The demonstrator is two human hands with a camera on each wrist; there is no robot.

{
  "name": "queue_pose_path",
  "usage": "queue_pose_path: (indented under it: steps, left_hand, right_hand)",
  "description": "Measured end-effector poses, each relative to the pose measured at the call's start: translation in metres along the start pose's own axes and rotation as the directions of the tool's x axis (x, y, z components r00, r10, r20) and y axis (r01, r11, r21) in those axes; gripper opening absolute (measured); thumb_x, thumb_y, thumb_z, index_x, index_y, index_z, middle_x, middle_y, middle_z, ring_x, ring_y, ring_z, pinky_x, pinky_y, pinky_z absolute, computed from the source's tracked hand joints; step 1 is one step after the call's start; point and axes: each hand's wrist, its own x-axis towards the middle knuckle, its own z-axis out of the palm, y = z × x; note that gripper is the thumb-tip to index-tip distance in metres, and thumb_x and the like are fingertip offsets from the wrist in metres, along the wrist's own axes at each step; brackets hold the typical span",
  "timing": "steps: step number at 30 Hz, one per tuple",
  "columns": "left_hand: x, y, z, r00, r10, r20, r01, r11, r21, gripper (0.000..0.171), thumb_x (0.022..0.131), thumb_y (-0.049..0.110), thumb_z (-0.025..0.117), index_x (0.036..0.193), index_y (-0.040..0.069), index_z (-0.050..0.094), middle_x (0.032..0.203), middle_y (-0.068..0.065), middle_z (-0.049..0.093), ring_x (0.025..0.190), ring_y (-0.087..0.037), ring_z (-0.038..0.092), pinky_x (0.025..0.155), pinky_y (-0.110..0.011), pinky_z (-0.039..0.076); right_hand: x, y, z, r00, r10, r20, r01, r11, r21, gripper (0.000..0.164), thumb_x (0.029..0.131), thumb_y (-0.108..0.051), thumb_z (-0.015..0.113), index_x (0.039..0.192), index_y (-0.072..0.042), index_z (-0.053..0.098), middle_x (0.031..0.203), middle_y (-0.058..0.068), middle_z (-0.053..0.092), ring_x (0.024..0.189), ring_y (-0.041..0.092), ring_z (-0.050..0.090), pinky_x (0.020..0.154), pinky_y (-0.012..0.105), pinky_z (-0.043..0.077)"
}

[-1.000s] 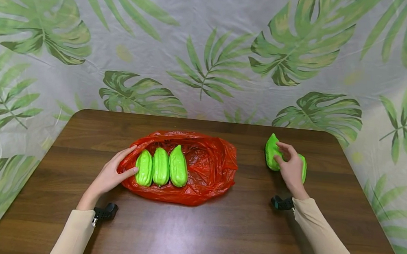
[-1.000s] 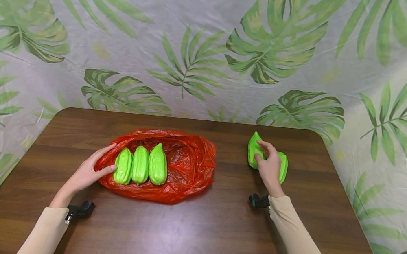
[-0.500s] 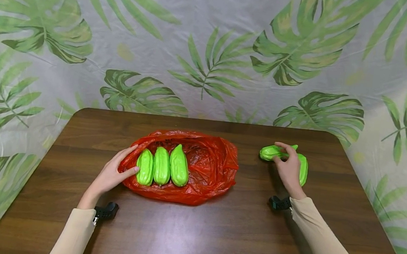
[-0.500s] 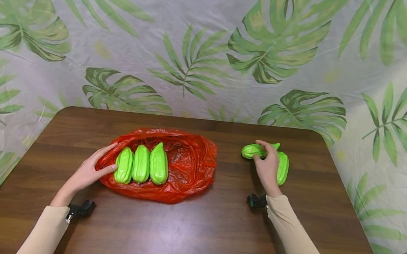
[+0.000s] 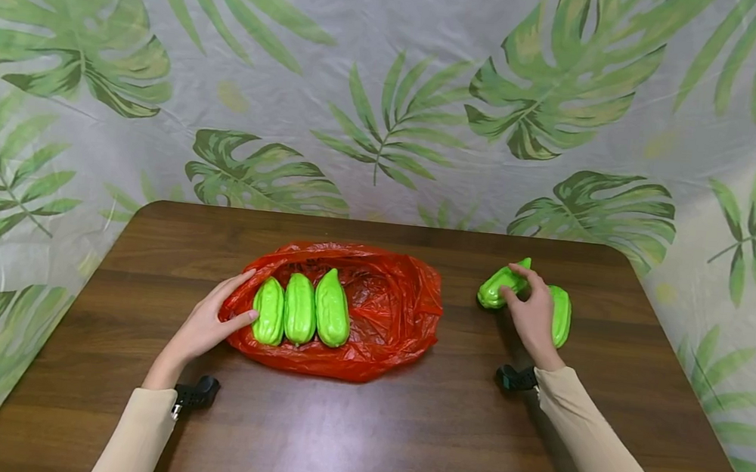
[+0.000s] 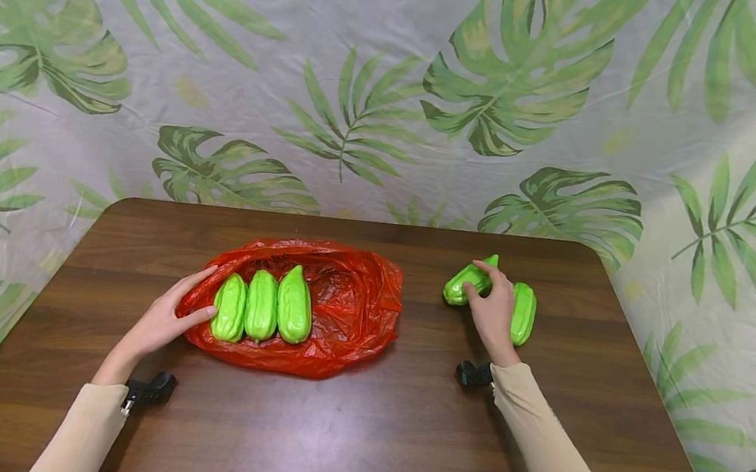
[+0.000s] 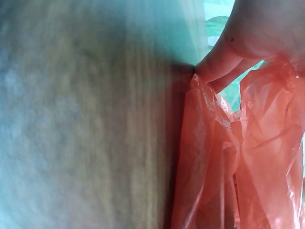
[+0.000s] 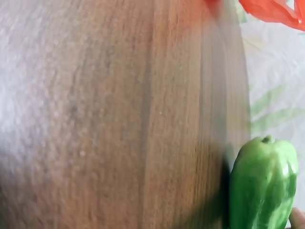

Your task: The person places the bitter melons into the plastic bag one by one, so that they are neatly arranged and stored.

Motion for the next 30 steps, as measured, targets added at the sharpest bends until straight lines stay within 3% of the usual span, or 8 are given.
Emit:
queue_pose_path:
  steps: [5, 9, 16, 22, 30]
  left_hand:
    - [0.000, 0.000, 0.000, 1.000, -0.004, 0.000, 0.004, 1.000, -0.009, 0.069, 0.090, 0.035, 0.065, 0.150, 0.021, 0.034, 0.149, -0.018, 0.030, 0.132, -0.044, 0.031, 0.097, -0.067, 0.032]
    - [-0.001, 0.000, 0.000, 1.000, -0.004, -0.001, 0.004, 1.000, -0.008, 0.069, 0.090, 0.035, 0.065, 0.150, 0.021, 0.034, 0.149, -0.019, 0.031, 0.132, -0.044, 0.031, 0.097, -0.067, 0.032]
    - [0.000, 0.000, 0.001, 1.000, 0.010, 0.000, -0.010, 1.000, -0.011, 0.069, 0.090, 0.033, 0.065, 0.150, 0.020, 0.033, 0.149, -0.017, 0.031, 0.132, -0.044, 0.031, 0.097, -0.068, 0.031]
    - [-0.001, 0.000, 0.001, 1.000, 0.007, -0.001, -0.007, 1.000, -0.013, 0.069, 0.090, 0.034, 0.065, 0.150, 0.020, 0.033, 0.149, -0.018, 0.031, 0.132, -0.044, 0.031, 0.097, -0.068, 0.031]
    - [-0.001, 0.000, 0.001, 1.000, 0.009, -0.005, -0.009, 1.000, -0.016, 0.069, 0.090, 0.034, 0.065, 0.150, 0.020, 0.034, 0.149, -0.018, 0.031, 0.132, -0.044, 0.031, 0.097, -0.068, 0.031]
  right_hand:
    - [-0.001, 0.001, 0.005, 1.000, -0.029, 0.009, 0.030, 0.999, -0.022, 0.040, 0.089, -0.006, 0.067, 0.127, 0.003, 0.057, 0.127, 0.024, 0.053, 0.120, 0.042, 0.043, 0.098, 0.055, 0.032]
    - [-0.003, -0.001, 0.008, 0.998, -0.047, 0.045, 0.048, 0.999, -0.011, 0.042, 0.088, -0.004, 0.068, 0.127, 0.004, 0.055, 0.134, 0.023, 0.045, 0.122, 0.041, 0.042, 0.097, 0.055, 0.036]
    - [-0.006, -0.002, 0.008, 0.987, 0.037, 0.159, -0.044, 0.998, 0.040, 0.045, 0.091, -0.007, 0.065, 0.133, 0.003, 0.051, 0.146, 0.026, 0.027, 0.122, 0.046, 0.039, 0.093, 0.054, 0.042]
    - [-0.009, -0.002, 0.007, 0.962, 0.063, 0.265, -0.077, 0.996, 0.044, 0.049, 0.095, -0.021, 0.061, 0.138, -0.003, 0.046, 0.143, 0.026, 0.032, 0.124, 0.046, 0.041, 0.093, 0.055, 0.042]
    - [-0.012, -0.003, 0.006, 0.952, 0.069, 0.298, -0.080, 0.997, 0.022, 0.049, 0.096, -0.027, 0.060, 0.140, -0.008, 0.047, 0.147, 0.021, 0.035, 0.117, 0.045, 0.049, 0.086, 0.056, 0.045]
